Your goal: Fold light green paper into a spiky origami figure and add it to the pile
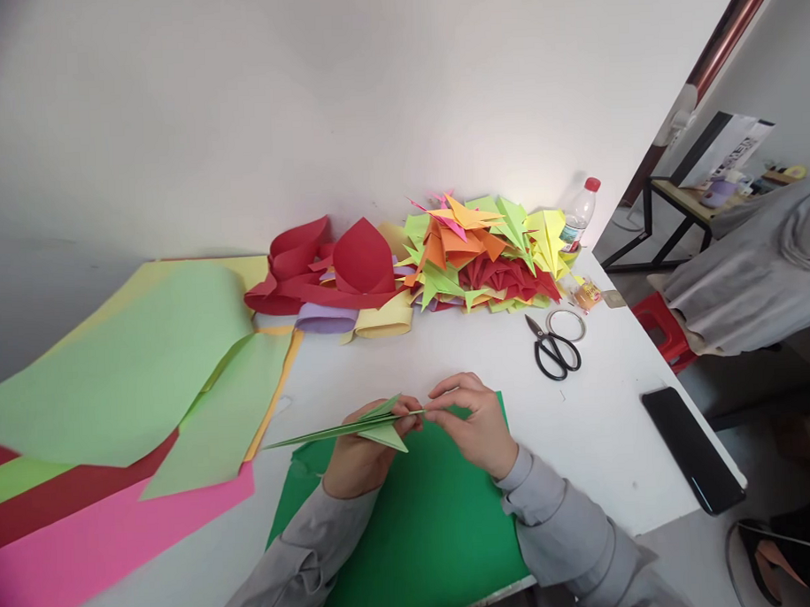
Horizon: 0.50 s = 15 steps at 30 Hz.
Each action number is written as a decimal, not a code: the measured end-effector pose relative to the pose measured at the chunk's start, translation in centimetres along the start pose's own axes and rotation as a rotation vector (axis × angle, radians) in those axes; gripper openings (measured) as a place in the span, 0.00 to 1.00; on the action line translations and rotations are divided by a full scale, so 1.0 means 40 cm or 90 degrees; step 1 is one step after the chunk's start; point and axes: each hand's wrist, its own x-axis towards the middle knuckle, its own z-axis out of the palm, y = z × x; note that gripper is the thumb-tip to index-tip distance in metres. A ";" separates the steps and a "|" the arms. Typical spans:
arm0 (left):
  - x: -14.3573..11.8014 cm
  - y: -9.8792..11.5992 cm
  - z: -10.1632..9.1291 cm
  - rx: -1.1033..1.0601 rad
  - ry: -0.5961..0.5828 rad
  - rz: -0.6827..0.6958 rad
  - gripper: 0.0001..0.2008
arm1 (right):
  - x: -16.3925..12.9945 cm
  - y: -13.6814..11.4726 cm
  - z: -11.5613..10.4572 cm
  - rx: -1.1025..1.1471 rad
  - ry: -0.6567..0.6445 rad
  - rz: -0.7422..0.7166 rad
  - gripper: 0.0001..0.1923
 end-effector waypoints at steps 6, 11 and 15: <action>0.002 0.000 0.003 0.009 -0.003 0.016 0.06 | 0.002 -0.003 0.003 0.000 0.002 0.008 0.00; 0.002 -0.002 -0.001 0.007 -0.017 0.016 0.05 | 0.003 0.000 0.003 0.005 0.001 0.014 0.01; 0.001 -0.004 -0.003 0.004 -0.015 0.004 0.06 | 0.001 0.001 -0.001 0.007 -0.012 0.013 0.02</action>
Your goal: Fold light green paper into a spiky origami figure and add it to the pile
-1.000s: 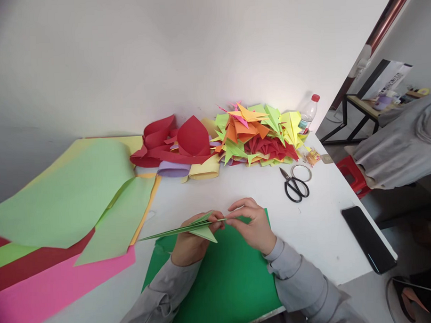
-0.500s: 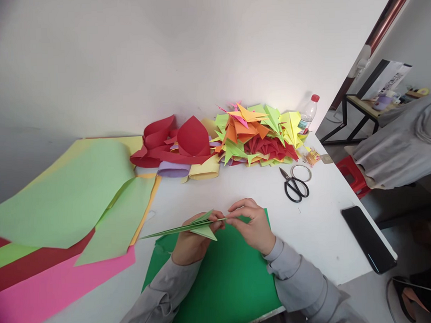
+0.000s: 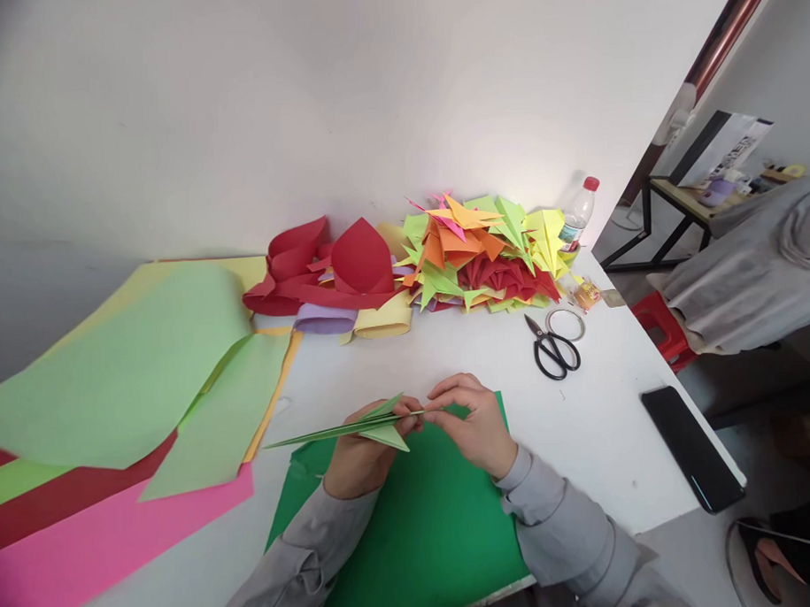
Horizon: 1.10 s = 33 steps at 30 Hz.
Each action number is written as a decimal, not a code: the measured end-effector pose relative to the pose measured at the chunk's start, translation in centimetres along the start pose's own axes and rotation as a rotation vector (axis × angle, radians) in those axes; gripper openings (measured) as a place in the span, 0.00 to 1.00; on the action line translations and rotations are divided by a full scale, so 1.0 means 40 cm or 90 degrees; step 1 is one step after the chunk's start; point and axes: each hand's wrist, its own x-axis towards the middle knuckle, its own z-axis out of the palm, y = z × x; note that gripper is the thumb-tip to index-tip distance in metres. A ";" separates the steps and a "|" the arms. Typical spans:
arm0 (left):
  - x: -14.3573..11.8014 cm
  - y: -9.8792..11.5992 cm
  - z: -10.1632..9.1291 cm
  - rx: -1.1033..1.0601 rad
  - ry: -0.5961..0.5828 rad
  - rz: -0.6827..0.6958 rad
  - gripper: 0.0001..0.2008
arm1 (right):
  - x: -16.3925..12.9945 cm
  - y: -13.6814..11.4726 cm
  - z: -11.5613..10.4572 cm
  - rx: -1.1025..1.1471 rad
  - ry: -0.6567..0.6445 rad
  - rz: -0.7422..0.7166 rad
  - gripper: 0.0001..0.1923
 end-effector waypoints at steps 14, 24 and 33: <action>-0.001 0.008 0.007 0.017 0.027 -0.018 0.07 | 0.003 -0.003 0.003 -0.048 -0.017 -0.054 0.07; 0.004 0.012 -0.002 -0.004 0.029 -0.033 0.09 | 0.002 -0.012 0.000 -0.061 0.012 -0.033 0.04; 0.004 0.018 0.001 -0.032 0.044 -0.055 0.10 | 0.003 -0.013 -0.002 -0.020 0.003 -0.037 0.07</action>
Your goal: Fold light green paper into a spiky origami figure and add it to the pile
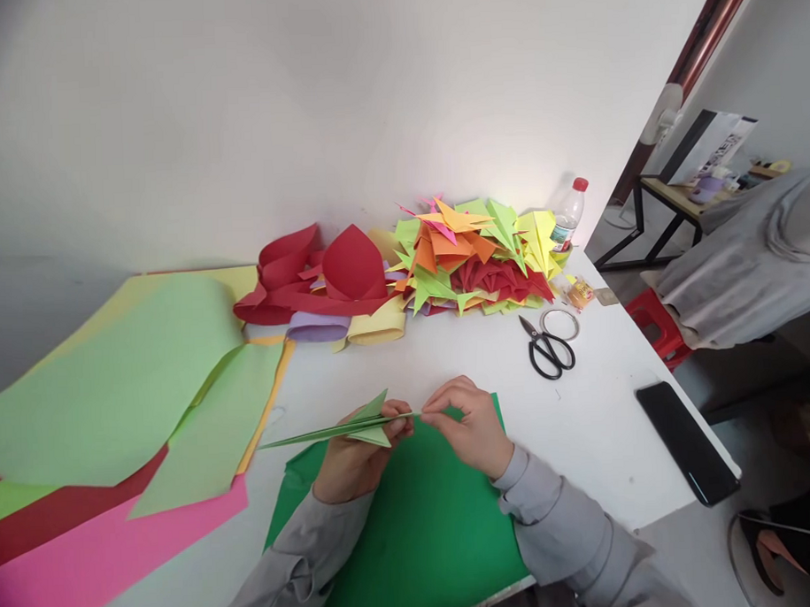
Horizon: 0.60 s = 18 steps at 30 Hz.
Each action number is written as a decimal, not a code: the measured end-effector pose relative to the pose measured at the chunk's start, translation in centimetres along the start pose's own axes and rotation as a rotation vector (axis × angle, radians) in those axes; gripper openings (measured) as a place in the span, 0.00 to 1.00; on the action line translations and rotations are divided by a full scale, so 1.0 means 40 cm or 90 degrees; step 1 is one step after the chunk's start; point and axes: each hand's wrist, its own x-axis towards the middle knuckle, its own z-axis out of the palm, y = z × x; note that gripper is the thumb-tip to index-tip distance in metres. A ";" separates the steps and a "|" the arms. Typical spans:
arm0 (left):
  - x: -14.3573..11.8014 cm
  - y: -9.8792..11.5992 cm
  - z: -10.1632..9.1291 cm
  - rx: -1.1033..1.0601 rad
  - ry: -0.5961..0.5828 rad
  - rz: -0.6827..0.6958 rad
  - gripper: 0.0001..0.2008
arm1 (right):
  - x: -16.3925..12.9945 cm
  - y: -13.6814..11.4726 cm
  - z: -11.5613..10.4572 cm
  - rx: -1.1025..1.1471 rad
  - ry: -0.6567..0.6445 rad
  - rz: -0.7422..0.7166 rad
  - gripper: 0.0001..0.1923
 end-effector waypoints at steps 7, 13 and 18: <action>0.008 -0.001 -0.025 -0.071 0.047 -0.031 0.12 | 0.001 0.014 -0.006 0.037 0.094 0.096 0.09; 0.004 -0.004 -0.014 -0.058 0.004 -0.040 0.11 | 0.004 0.021 0.004 0.046 -0.040 0.100 0.08; 0.000 -0.005 0.001 -0.017 -0.034 -0.039 0.11 | 0.004 0.002 0.003 0.071 -0.017 0.092 0.07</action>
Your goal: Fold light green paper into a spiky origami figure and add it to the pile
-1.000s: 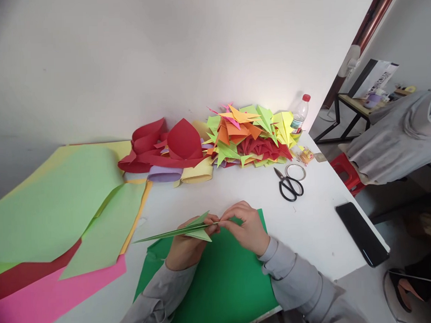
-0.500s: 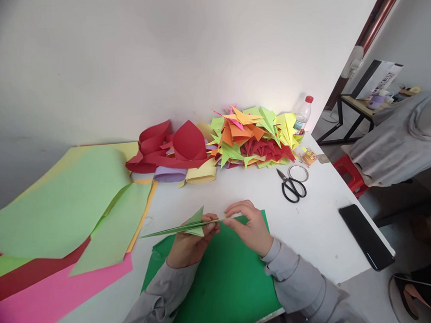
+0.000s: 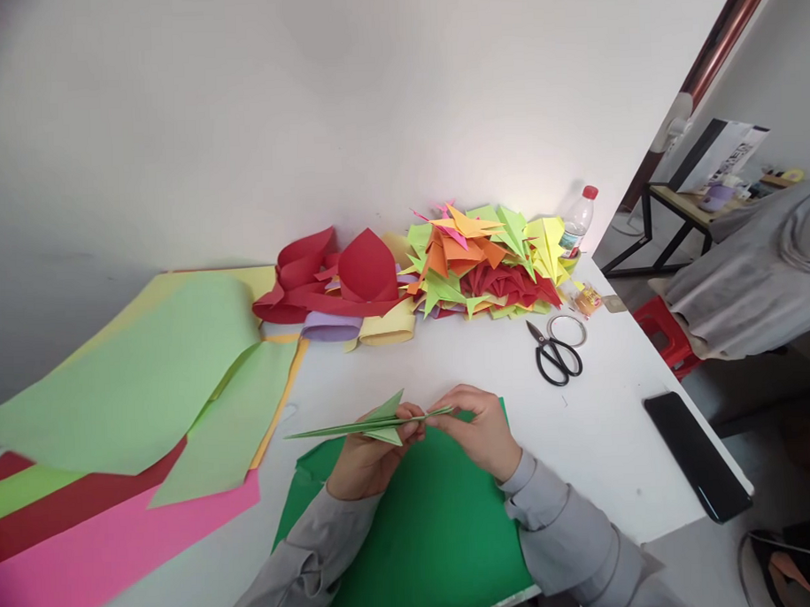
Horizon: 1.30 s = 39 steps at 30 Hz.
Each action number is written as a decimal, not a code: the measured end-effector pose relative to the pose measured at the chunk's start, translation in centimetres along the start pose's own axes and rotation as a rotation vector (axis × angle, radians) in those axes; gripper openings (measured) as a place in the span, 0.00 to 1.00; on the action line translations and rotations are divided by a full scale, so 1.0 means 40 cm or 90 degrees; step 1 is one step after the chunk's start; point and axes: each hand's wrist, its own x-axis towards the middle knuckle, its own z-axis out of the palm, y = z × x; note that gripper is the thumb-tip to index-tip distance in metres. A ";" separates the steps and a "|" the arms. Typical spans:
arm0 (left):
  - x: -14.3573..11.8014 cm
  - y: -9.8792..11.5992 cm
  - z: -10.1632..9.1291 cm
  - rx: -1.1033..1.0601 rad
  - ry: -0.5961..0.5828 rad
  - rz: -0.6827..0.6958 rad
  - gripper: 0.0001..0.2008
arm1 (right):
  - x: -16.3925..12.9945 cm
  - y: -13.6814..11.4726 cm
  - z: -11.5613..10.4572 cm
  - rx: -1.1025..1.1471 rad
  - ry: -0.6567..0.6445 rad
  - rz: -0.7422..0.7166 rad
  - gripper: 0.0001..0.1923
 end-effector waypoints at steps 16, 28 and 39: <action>0.005 -0.006 -0.012 0.009 0.010 0.016 0.10 | 0.002 0.009 -0.001 -0.029 0.007 0.045 0.06; 0.002 -0.014 -0.010 0.023 0.063 0.023 0.13 | 0.010 0.030 -0.011 0.215 0.124 0.172 0.09; -0.003 -0.030 -0.007 0.123 -0.033 0.076 0.14 | -0.002 0.022 0.014 0.286 0.001 0.214 0.12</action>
